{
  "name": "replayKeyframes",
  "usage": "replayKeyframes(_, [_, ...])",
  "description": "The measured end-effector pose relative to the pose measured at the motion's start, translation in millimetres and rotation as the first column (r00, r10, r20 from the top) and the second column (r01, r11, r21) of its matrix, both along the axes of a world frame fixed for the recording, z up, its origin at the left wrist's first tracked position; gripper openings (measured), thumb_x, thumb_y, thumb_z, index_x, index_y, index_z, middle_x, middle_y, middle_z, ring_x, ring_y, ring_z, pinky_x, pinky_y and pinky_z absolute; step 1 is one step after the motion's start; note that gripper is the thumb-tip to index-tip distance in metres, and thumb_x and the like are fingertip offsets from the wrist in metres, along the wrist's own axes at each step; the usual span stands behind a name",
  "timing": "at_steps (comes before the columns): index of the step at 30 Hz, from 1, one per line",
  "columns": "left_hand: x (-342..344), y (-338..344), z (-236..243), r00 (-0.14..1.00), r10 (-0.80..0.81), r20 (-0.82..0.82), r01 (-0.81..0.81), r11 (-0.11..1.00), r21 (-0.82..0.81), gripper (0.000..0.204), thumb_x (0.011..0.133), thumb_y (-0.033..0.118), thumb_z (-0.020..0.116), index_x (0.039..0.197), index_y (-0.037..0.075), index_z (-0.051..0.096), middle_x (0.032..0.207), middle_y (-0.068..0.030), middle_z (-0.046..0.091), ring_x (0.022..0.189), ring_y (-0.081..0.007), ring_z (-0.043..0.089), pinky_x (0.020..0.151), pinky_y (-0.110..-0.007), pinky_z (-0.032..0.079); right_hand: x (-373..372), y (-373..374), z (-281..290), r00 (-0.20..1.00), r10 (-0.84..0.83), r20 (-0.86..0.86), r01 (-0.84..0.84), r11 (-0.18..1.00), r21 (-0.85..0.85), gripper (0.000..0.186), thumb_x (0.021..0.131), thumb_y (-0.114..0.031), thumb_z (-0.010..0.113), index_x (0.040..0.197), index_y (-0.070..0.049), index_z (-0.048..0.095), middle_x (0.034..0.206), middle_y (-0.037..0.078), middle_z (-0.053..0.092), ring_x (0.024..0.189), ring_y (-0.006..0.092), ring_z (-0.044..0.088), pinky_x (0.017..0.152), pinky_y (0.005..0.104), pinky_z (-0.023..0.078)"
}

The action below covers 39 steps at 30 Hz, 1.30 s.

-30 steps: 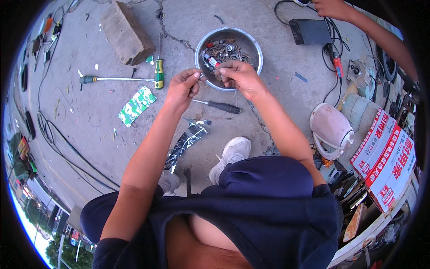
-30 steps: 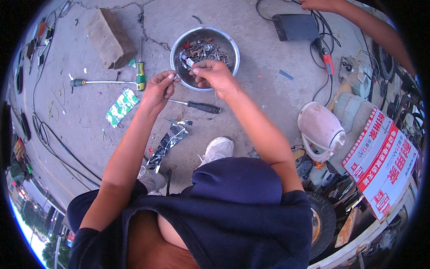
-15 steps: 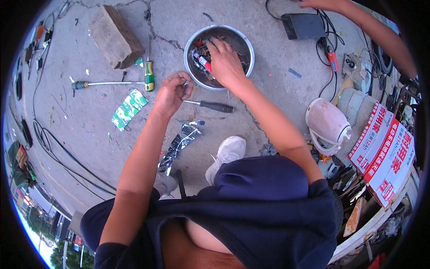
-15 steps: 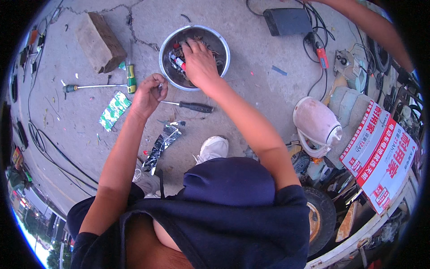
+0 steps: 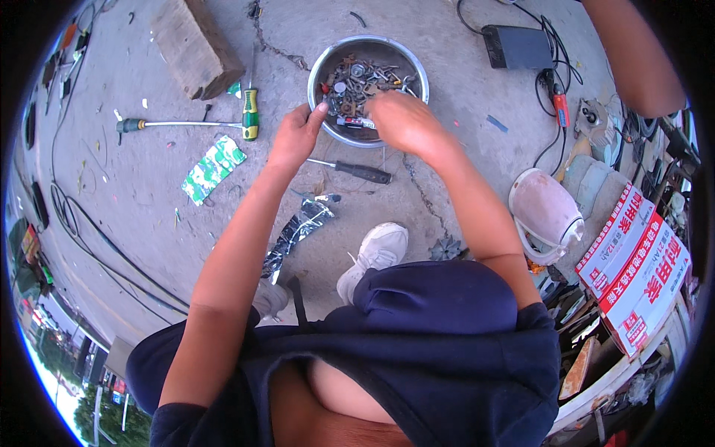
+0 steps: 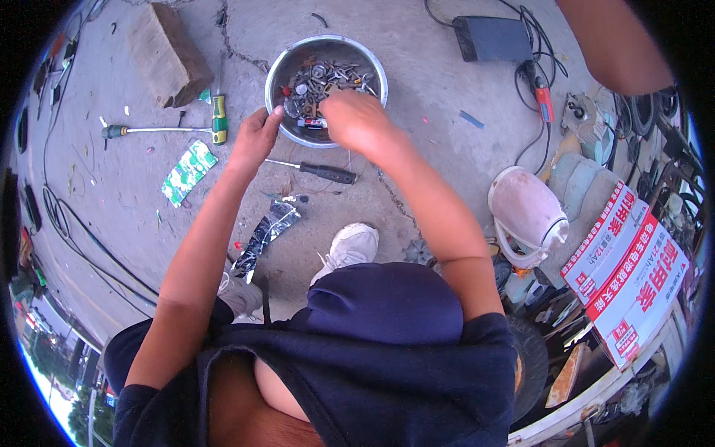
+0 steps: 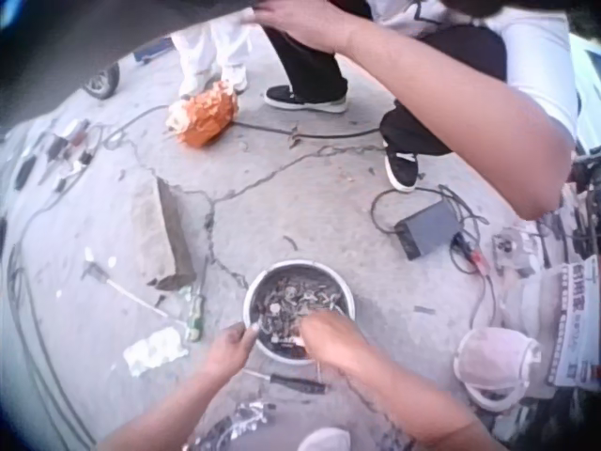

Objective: The person adjusts the handlebar controls of an electric scooter using a screwdriver and wrench, then walks to a metal bowl and sorts through small hardware parts by hand. The scooter is stationary on a concrete floor with tools and tires nearby.

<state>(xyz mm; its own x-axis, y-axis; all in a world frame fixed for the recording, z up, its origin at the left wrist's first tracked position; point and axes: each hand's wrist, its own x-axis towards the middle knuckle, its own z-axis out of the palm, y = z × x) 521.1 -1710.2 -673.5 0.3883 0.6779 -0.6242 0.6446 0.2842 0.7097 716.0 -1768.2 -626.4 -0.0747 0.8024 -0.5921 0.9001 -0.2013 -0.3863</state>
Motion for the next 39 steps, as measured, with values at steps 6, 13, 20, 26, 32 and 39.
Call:
replayKeyframes(6, [-2,0,-7,0.998,-0.001,0.056,0.002,1.000,-0.012,0.047,0.094,0.042,0.052,0.088,-0.004,0.061,0.069,-0.0108,0.056,0.067,-0.0152,0.049,0.064,-0.033,0.042,0,10,-39,0.994,-0.069,0.082,0.034,0.926,0.376,0.017,0.074,-0.002,0.058,0.088,0.001,0.068,0.101,0.018,0.060,0.104,0.0333,0.055,0.086,0.0412,0.048])
replayKeyframes(13, [-2,-2,-8,0.997,0.010,0.075,-0.008,1.000,-0.019,0.044,0.094,0.042,0.052,0.084,0.000,0.059,0.065,0.0005,0.047,0.061,-0.0089,0.041,0.055,-0.027,0.035,-7,2,-34,0.952,-0.100,0.289,-0.032,0.907,0.420,0.021,0.076,-0.006,0.058,0.091,0.007,0.065,0.097,0.021,0.057,0.094,0.0324,0.055,0.077,0.0387,0.050])
replayKeyframes(20, [-1,-3,-3,0.997,0.052,0.062,-0.047,0.996,-0.076,0.046,0.094,0.040,0.053,0.088,-0.005,0.061,0.064,-0.0074,0.053,0.064,-0.0155,0.048,0.063,-0.034,0.043,-10,-8,-26,0.955,-0.116,0.275,-0.010,0.909,0.418,0.021,0.077,-0.007,0.057,0.092,0.005,0.065,0.097,0.019,0.056,0.094,0.0316,0.054,0.076,0.0394,0.049])
replayKeyframes(26, [-3,-5,-17,0.996,0.047,0.082,-0.043,0.998,-0.048,0.046,0.094,0.040,0.053,0.088,-0.005,0.061,0.066,-0.0074,0.055,0.064,-0.0155,0.048,0.063,-0.034,0.043,-20,-3,-39,0.979,-0.109,0.172,0.018,0.887,0.462,0.021,0.075,-0.005,0.057,0.093,-0.003,0.068,0.098,0.019,0.054,0.097,0.0327,0.054,0.081,0.0420,0.047])
replayKeyframes(32, [-4,-3,-8,0.997,0.043,0.060,-0.040,0.998,-0.055,0.045,0.094,0.040,0.053,0.086,-0.004,0.061,0.064,-0.0086,0.055,0.064,-0.0157,0.048,0.062,-0.035,0.043,-16,-7,-24,0.999,-0.037,0.003,0.035,0.962,0.272,0.022,0.073,-0.002,0.058,0.088,-0.008,0.073,0.104,0.019,0.054,0.101,0.0329,0.054,0.085,0.0413,0.047])
replayKeyframes(39, [-1,-4,-8,0.997,0.037,0.073,-0.033,0.998,-0.046,0.045,0.094,0.043,0.053,0.083,0.000,0.059,0.062,-0.0012,0.047,0.060,-0.0106,0.041,0.055,-0.029,0.036,-19,5,-28,0.990,-0.133,-0.045,0.139,0.970,0.200,0.028,0.077,-0.004,0.057,0.103,-0.010,0.068,0.107,0.022,0.052,0.094,0.0361,0.062,0.082,0.0434,0.051])
